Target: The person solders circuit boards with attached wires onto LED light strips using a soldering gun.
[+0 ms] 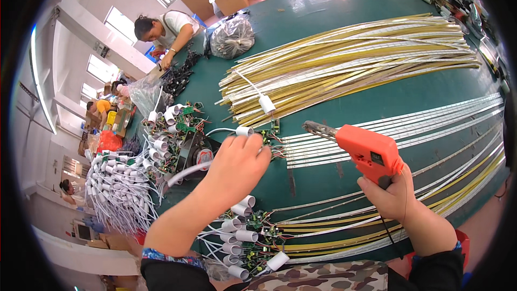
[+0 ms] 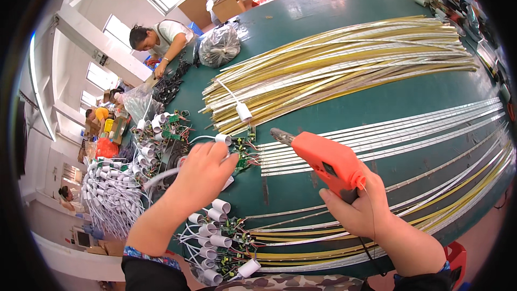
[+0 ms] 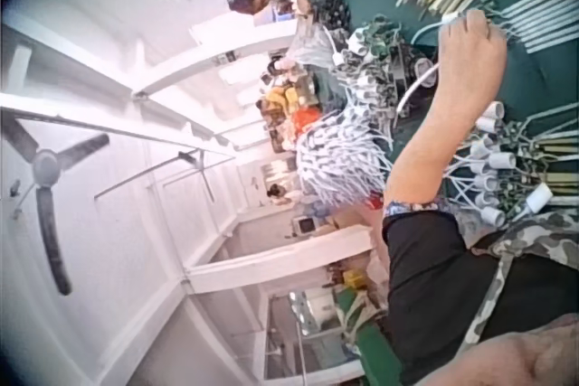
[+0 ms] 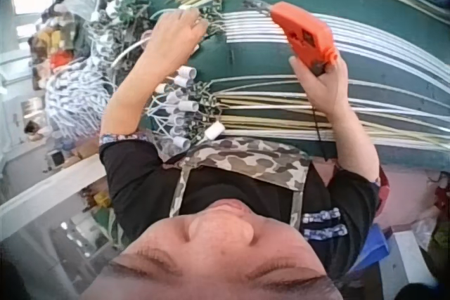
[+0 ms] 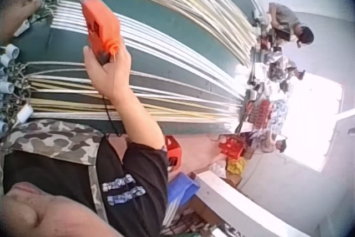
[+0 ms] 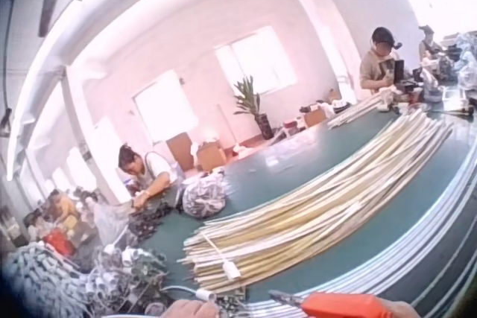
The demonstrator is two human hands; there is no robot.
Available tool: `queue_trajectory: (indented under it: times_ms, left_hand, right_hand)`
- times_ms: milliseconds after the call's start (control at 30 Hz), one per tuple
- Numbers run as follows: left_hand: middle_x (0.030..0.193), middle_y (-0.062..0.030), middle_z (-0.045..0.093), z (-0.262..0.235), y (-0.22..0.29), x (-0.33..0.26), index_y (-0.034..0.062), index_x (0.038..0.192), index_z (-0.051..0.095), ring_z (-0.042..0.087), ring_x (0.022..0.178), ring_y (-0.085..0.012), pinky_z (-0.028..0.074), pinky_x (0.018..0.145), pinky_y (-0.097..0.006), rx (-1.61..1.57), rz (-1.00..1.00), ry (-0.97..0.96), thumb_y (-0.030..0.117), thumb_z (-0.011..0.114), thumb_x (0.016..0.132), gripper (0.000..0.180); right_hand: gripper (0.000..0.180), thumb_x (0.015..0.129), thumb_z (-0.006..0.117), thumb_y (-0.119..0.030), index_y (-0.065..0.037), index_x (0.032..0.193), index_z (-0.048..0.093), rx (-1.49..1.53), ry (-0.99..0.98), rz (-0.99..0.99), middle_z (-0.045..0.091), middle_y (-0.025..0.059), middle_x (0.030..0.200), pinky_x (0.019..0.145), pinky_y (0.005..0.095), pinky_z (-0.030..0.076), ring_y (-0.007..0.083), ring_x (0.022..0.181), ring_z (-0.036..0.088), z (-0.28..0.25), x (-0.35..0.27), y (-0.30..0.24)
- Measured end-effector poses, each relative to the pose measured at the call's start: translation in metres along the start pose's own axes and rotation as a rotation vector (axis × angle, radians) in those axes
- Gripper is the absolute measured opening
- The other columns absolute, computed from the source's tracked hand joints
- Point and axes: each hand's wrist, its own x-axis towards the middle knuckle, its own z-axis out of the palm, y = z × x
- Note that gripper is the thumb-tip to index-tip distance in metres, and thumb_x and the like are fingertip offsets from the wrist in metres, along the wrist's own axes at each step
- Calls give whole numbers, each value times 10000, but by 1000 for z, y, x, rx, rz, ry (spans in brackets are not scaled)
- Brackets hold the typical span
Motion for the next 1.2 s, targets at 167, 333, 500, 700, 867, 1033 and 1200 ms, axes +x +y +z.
queue_trajectory:
  times_ms: [167,333,500,700,867,1033,1200]
  left_hand:
    - [998,-77,593,12,-32,27,97,995,656,593,1070,-265,421,1044,-505,166,249,173,133,633,782,218]
    - [1095,-89,637,34,-34,9,88,1071,679,600,1133,-265,433,1037,-498,9,139,264,128,629,821,258]
    - [894,-72,698,2,-35,-87,77,946,689,672,772,-276,558,716,-399,-86,-30,582,65,687,749,197]
    - [1042,-156,650,15,-147,-290,22,1139,623,634,930,-332,520,869,-378,-43,-1046,808,-27,637,838,305]
    - [1357,-172,549,25,-162,-309,96,1376,542,494,1295,-383,403,1095,-450,51,-805,407,-55,661,751,654]
    - [1453,-117,515,19,-190,-285,141,1376,563,447,1369,-362,399,1114,-465,193,-665,197,-37,683,721,689]
    - [1271,-144,635,33,-210,-280,84,1228,636,550,1259,-358,445,1067,-447,-11,-633,64,12,690,717,518]
  right_hand:
    - [435,801,650,24,-13,1231,598,51,21,40,647,27,977,635,231,475,59,763,574,5,1,7]
    - [543,815,588,76,11,1348,512,180,87,62,637,133,1256,859,292,508,152,1106,603,-1,-11,26]
    - [516,851,578,37,32,1357,475,144,175,118,660,161,1178,671,260,516,113,804,626,3,-11,23]
    - [548,864,575,29,40,1394,436,148,162,10,629,176,1252,675,234,479,80,749,550,1,-11,40]
    - [528,873,556,39,33,1387,435,159,199,39,612,165,1265,654,233,471,85,765,544,6,-10,40]
    - [530,849,559,48,31,1367,451,134,191,69,623,144,1214,631,232,460,87,741,538,3,-8,41]
    - [550,848,566,34,31,1383,442,121,204,60,626,134,1197,636,230,470,84,743,540,9,-7,35]
